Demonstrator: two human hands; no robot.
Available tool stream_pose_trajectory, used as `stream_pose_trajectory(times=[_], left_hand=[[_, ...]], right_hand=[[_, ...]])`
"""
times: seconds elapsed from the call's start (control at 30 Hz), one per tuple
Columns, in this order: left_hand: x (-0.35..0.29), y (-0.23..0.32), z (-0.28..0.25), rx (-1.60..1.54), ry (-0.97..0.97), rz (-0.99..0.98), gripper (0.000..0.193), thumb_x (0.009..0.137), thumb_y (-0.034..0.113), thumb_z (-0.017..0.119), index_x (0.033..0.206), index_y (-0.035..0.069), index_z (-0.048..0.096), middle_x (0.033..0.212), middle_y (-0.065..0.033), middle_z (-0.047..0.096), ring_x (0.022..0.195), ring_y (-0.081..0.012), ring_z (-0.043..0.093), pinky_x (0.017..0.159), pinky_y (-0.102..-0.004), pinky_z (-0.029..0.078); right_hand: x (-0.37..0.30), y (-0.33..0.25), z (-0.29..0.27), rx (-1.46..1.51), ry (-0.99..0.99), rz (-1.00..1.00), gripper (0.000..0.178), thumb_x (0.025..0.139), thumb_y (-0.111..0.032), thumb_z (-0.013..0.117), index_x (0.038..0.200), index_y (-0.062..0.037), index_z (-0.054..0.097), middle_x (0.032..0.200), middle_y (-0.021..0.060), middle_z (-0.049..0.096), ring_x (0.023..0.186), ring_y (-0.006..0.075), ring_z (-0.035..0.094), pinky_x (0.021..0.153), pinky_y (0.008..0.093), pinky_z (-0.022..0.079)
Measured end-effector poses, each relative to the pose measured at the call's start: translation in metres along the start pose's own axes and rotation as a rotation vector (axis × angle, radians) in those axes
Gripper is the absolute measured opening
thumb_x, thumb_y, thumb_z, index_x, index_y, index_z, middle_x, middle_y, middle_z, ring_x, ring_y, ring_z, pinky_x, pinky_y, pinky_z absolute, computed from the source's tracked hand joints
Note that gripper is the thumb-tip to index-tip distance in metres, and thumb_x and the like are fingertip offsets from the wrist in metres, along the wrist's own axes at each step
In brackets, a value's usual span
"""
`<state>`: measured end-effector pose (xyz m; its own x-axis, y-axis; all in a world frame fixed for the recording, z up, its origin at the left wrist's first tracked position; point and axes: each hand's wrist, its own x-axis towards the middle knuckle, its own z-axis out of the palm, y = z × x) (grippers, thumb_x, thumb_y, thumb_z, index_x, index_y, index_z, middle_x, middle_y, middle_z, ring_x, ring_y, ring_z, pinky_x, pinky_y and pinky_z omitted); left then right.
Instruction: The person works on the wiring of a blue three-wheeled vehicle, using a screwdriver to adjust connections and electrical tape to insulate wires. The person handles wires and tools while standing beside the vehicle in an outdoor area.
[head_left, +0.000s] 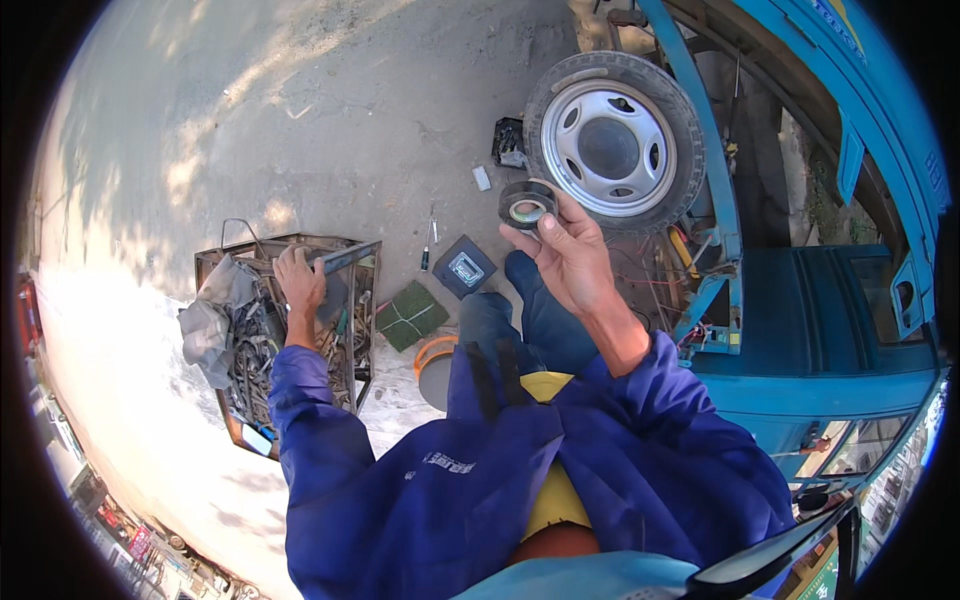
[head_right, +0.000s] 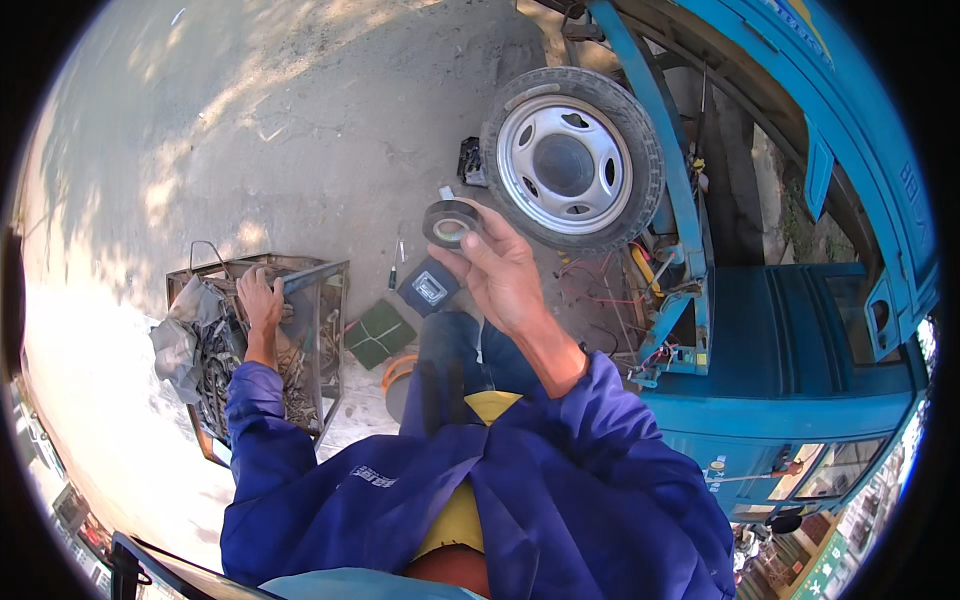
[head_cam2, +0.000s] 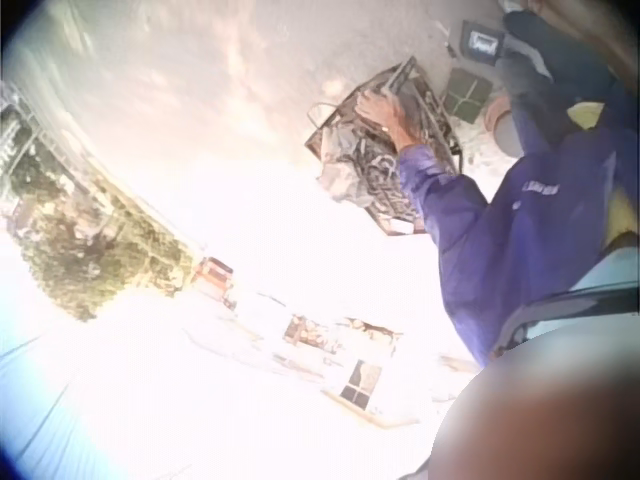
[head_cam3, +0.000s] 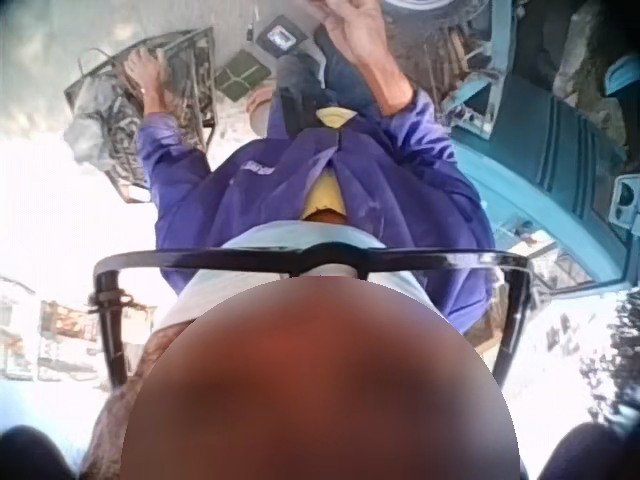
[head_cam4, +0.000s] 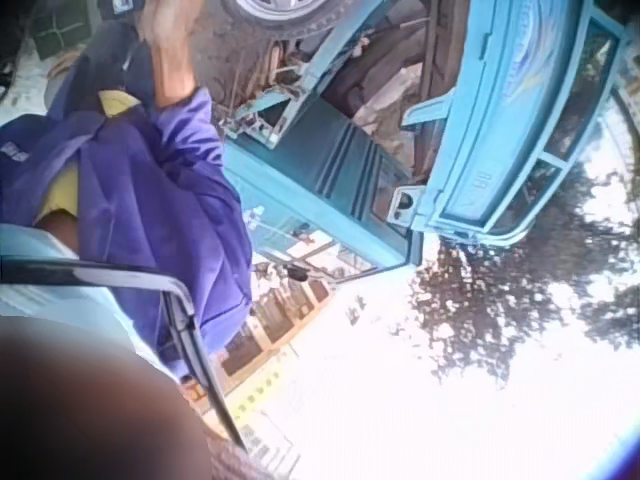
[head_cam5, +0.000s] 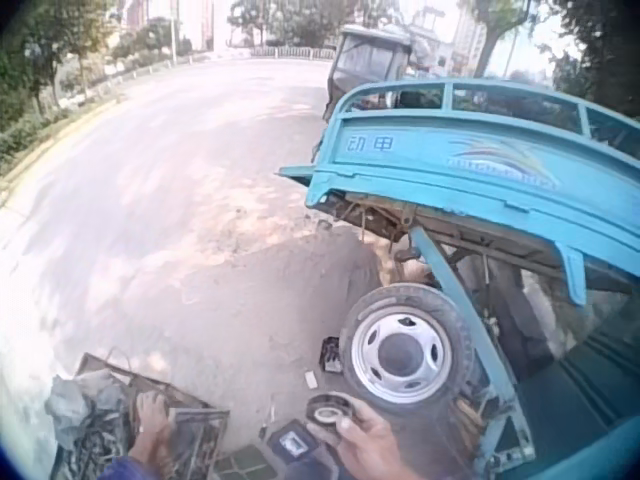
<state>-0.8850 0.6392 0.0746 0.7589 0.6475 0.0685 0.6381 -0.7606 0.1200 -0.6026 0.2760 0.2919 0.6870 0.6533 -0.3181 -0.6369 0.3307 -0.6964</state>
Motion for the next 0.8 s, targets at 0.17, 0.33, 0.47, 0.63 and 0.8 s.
stream_pose_trajectory(times=[0.17, 0.33, 0.47, 0.63, 0.8], left_hand=[[0.0, 0.098, -0.068, -0.524, 0.111, -0.106, 0.018, 0.096, 0.012, 0.064, 0.112, 0.005, 0.069, 0.119, -0.0128, 0.066, 0.119, -0.0296, 0.058, 0.105, -0.0441, 0.043], [-0.047, 0.282, -0.173, -1.374, 0.017, -0.119, 0.031, 0.099, 0.025, 0.072, 0.116, 0.0, 0.068, 0.104, -0.0014, 0.07, 0.092, -0.0123, 0.061, 0.085, -0.0284, 0.048], [-0.069, 0.396, -0.242, -1.585, -0.17, 0.321, 0.061, 0.086, 0.031, 0.085, 0.134, 0.001, 0.061, 0.135, -0.0107, 0.061, 0.123, -0.0211, 0.059, 0.107, -0.0391, 0.046], [-0.09, 0.497, -0.269, -1.409, -0.352, 0.605, 0.076, 0.081, 0.03, 0.088, 0.144, 0.003, 0.054, 0.148, -0.014, 0.053, 0.136, -0.0286, 0.053, 0.114, -0.0439, 0.042], [-0.113, 0.577, -0.269, -1.386, -0.553, 0.691, 0.075, 0.08, 0.024, 0.089, 0.143, 0.002, 0.055, 0.143, -0.011, 0.059, 0.133, -0.025, 0.055, 0.115, -0.0431, 0.042]], right_hand=[[-0.065, -0.047, 0.001, 0.082, -0.023, -0.026, 0.043, 0.108, -0.015, 0.054, 0.149, -0.0005, 0.047, 0.136, 0.0124, 0.062, 0.126, 0.027, 0.063, 0.105, 0.0436, 0.057], [-0.107, -0.069, -0.018, 0.27, -0.003, -0.012, 0.04, 0.109, -0.025, 0.055, 0.141, -0.0013, 0.052, 0.121, 0.0133, 0.066, 0.109, 0.0254, 0.067, 0.083, 0.0343, 0.059], [-0.139, -0.091, -0.051, 0.451, 0.041, 0.02, 0.037, 0.108, -0.024, 0.055, 0.139, -0.0034, 0.054, 0.114, 0.0106, 0.066, 0.097, 0.0207, 0.066, 0.077, 0.0323, 0.057], [-0.197, -0.125, -0.102, 0.47, -0.007, -0.011, 0.034, 0.109, -0.028, 0.054, 0.134, -0.0056, 0.058, 0.11, 0.0081, 0.066, 0.092, 0.0197, 0.066, 0.076, 0.0324, 0.057], [-0.248, -0.159, -0.147, 0.442, 0.106, -0.004, 0.038, 0.11, -0.034, 0.049, 0.138, -0.0096, 0.057, 0.11, 0.0055, 0.066, 0.096, 0.0177, 0.066, 0.082, 0.0343, 0.055]])
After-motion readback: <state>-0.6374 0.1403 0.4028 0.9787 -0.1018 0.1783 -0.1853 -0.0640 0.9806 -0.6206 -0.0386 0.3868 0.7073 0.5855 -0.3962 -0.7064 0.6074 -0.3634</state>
